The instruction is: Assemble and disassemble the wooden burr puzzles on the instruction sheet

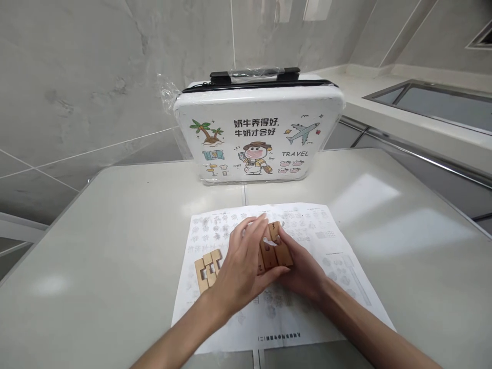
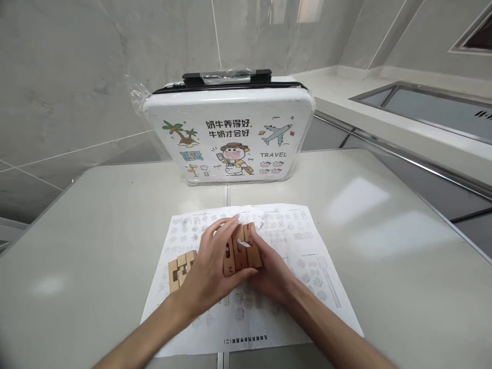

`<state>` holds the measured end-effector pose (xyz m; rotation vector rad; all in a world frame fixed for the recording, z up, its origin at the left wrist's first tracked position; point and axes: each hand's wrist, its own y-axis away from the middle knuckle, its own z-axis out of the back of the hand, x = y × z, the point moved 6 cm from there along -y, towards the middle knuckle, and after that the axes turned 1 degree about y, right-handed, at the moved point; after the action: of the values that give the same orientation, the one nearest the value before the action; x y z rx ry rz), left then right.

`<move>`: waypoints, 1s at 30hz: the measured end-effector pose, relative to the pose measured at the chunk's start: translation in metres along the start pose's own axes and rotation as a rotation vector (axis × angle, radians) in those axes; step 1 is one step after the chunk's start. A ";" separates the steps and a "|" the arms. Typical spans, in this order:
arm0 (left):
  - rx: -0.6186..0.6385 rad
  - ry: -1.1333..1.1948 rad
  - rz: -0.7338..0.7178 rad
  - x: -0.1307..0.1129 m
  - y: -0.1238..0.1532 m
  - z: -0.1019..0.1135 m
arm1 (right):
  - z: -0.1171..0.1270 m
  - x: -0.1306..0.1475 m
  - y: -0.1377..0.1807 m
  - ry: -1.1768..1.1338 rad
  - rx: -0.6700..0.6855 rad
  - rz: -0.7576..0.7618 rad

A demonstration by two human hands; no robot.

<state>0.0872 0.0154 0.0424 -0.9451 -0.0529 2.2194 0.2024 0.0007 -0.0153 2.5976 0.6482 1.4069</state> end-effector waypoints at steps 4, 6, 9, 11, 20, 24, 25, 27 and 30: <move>-0.056 0.042 -0.043 -0.014 0.027 -0.010 | 0.004 0.005 -0.003 -0.083 -0.030 0.022; 0.000 0.116 -0.017 -0.015 0.038 -0.014 | 0.005 0.006 -0.005 -0.108 -0.016 0.035; 0.104 0.186 0.071 -0.004 0.046 -0.014 | 0.008 0.003 -0.008 -0.134 -0.005 0.055; 0.145 0.209 0.105 0.004 0.045 -0.008 | 0.011 0.001 -0.010 -0.153 -0.033 0.063; 0.209 0.161 0.062 0.034 0.033 0.018 | 0.012 0.001 -0.010 -0.232 -0.099 0.049; 0.192 0.131 0.080 0.050 0.026 0.025 | 0.010 0.001 -0.010 -0.283 -0.081 0.050; 0.181 0.133 0.096 0.053 0.025 0.026 | 0.010 0.000 -0.010 -0.295 -0.074 0.040; 0.166 0.142 0.139 0.056 0.022 0.024 | 0.010 -0.003 -0.010 -0.331 -0.060 0.013; 0.175 0.141 0.179 0.056 0.020 0.017 | 0.010 -0.009 -0.008 -0.382 -0.034 -0.032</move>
<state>0.0377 0.0398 0.0150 -1.0389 0.2975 2.2684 0.2038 0.0055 -0.0304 2.7039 0.5984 0.8647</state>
